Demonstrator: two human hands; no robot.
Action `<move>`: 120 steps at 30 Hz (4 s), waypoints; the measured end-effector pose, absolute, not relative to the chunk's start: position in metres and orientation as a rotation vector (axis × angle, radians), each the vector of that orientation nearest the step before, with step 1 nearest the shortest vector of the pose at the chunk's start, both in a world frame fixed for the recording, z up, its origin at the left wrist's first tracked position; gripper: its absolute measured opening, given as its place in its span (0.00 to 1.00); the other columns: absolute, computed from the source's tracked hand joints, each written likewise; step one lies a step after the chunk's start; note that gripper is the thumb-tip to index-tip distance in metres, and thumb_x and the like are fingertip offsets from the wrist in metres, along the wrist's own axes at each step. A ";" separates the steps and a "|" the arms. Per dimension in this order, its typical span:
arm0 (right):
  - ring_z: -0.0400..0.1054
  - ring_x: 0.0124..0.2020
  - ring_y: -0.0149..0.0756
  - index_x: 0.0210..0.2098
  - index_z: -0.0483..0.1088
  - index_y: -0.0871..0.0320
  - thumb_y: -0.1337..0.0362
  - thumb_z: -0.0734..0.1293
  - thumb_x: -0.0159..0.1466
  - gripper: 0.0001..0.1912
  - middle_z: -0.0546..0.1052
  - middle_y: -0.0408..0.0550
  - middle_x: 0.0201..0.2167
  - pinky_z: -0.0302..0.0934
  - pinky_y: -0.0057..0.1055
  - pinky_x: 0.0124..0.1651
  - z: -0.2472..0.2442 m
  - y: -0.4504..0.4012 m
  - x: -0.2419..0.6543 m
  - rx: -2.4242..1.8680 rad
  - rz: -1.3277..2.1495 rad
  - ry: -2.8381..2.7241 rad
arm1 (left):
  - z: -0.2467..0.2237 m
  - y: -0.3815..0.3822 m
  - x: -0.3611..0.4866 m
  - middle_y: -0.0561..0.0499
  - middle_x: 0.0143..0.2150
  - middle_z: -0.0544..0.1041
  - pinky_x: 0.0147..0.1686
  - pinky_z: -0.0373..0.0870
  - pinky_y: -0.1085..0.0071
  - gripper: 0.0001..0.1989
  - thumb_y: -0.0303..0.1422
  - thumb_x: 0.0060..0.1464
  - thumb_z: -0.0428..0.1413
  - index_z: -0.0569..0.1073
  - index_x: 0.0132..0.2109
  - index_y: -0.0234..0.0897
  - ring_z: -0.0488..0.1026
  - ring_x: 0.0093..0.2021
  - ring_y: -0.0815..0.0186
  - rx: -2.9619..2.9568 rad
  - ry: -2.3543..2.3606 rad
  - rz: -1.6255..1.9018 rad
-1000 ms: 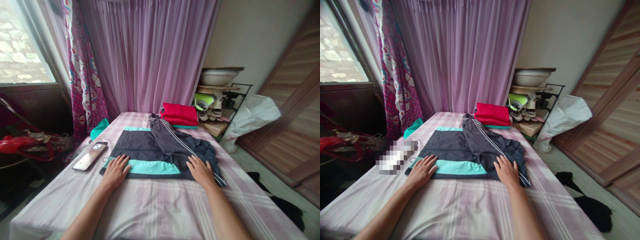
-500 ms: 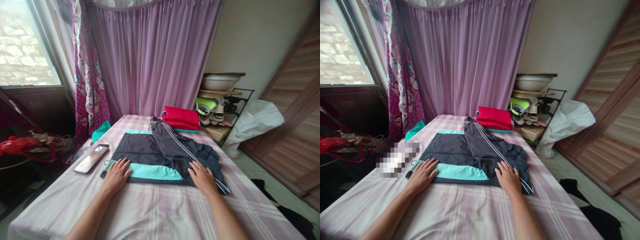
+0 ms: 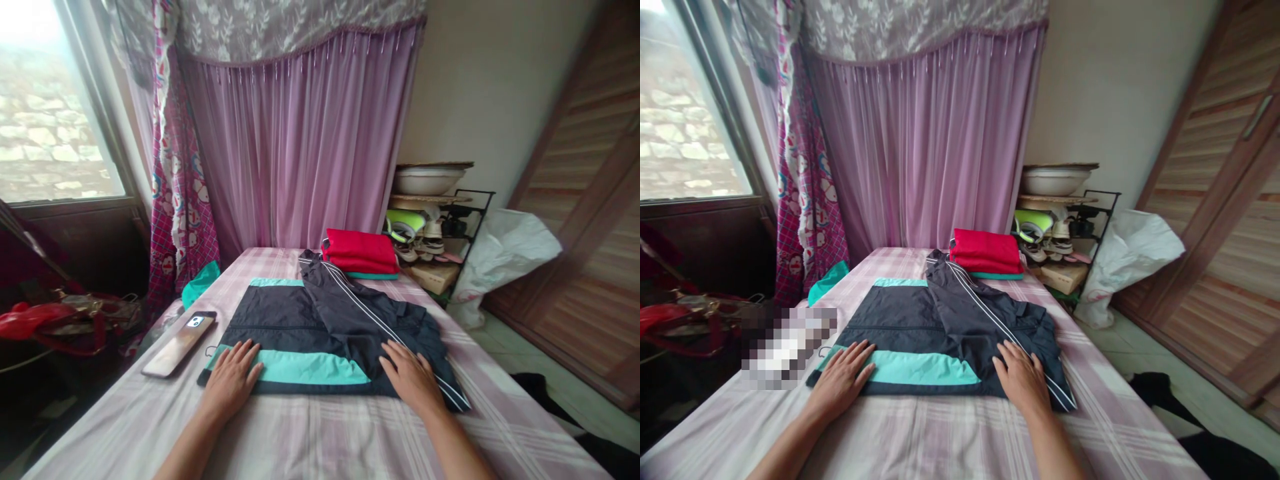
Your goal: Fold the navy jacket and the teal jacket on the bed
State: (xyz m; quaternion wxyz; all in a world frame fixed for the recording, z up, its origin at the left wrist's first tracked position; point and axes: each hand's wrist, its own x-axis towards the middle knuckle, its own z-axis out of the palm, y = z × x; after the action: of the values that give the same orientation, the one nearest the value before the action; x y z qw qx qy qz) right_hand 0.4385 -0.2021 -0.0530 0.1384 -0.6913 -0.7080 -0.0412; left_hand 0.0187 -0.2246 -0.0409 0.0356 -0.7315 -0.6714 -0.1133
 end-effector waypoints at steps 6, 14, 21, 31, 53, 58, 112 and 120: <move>0.61 0.65 0.43 0.60 0.70 0.51 0.57 0.55 0.69 0.24 0.69 0.51 0.64 0.49 0.51 0.66 -0.047 -0.203 0.435 -2.003 -0.027 -2.024 | -0.032 -0.228 0.021 0.47 0.68 0.66 0.67 0.56 0.51 0.26 0.44 0.66 0.45 0.66 0.66 0.45 0.60 0.69 0.55 -2.260 -2.024 -0.298; 0.60 0.65 0.43 0.59 0.70 0.52 0.58 0.56 0.69 0.23 0.69 0.52 0.64 0.48 0.52 0.66 -0.026 -0.212 0.427 -2.013 0.048 -2.002 | -0.027 -0.228 0.025 0.44 0.68 0.66 0.67 0.55 0.50 0.26 0.44 0.66 0.45 0.66 0.66 0.42 0.60 0.69 0.54 -2.249 -2.023 -0.263; 0.60 0.65 0.43 0.60 0.69 0.51 0.57 0.54 0.69 0.24 0.68 0.51 0.65 0.47 0.53 0.67 -0.034 -0.208 0.430 -1.968 0.065 -2.017 | -0.041 -0.222 0.014 0.47 0.68 0.66 0.67 0.56 0.51 0.26 0.44 0.65 0.45 0.67 0.66 0.45 0.60 0.69 0.54 -2.260 -2.010 -0.316; 0.63 0.64 0.45 0.58 0.72 0.50 0.57 0.54 0.69 0.24 0.71 0.51 0.63 0.51 0.54 0.66 -0.051 -0.201 0.432 -1.925 -0.043 -1.996 | -0.041 -0.222 0.016 0.48 0.68 0.65 0.68 0.53 0.48 0.26 0.44 0.62 0.47 0.70 0.64 0.45 0.58 0.70 0.52 -2.121 -2.025 -0.403; 0.71 0.55 0.42 0.51 0.76 0.52 0.59 0.58 0.68 0.19 0.77 0.50 0.55 0.60 0.38 0.55 -0.001 -0.200 0.442 -1.963 0.067 -2.139 | 0.011 -0.224 0.025 0.44 0.54 0.79 0.54 0.67 0.58 0.24 0.44 0.67 0.40 0.78 0.51 0.41 0.76 0.54 0.56 -2.168 -2.100 -0.171; 0.75 0.40 0.43 0.44 0.78 0.53 0.60 0.59 0.68 0.16 0.81 0.50 0.45 0.61 0.33 0.38 0.014 -0.178 0.455 -2.104 -0.005 -1.870 | 0.038 -0.185 0.025 0.44 0.44 0.83 0.40 0.70 0.65 0.25 0.45 0.67 0.38 0.77 0.47 0.42 0.80 0.45 0.55 -2.167 -2.212 0.066; 0.74 0.44 0.38 0.31 0.74 0.54 0.72 0.61 0.53 0.12 0.80 0.45 0.38 0.64 0.33 0.51 -0.002 -0.216 0.500 -1.750 0.495 -1.886 | 0.055 -0.183 -0.007 0.46 0.46 0.81 0.65 0.58 0.50 0.15 0.30 0.54 0.47 0.75 0.45 0.43 0.76 0.50 0.56 -2.359 -1.530 -0.229; 0.74 0.45 0.40 0.37 0.76 0.53 0.69 0.58 0.60 0.16 0.81 0.47 0.41 0.64 0.35 0.52 -0.018 -0.235 0.491 -1.741 0.194 -1.851 | 0.018 -0.223 -0.020 0.42 0.51 0.81 0.65 0.59 0.52 0.20 0.27 0.60 0.41 0.76 0.48 0.41 0.77 0.53 0.58 -2.336 -1.568 -0.438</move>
State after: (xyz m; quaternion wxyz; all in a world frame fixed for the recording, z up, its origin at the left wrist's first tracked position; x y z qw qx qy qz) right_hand 0.4913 -0.2348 -0.0180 0.2921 -0.6535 -0.6945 0.0730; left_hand -0.0201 -0.2230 0.0178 0.1463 -0.8115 -0.5448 -0.1523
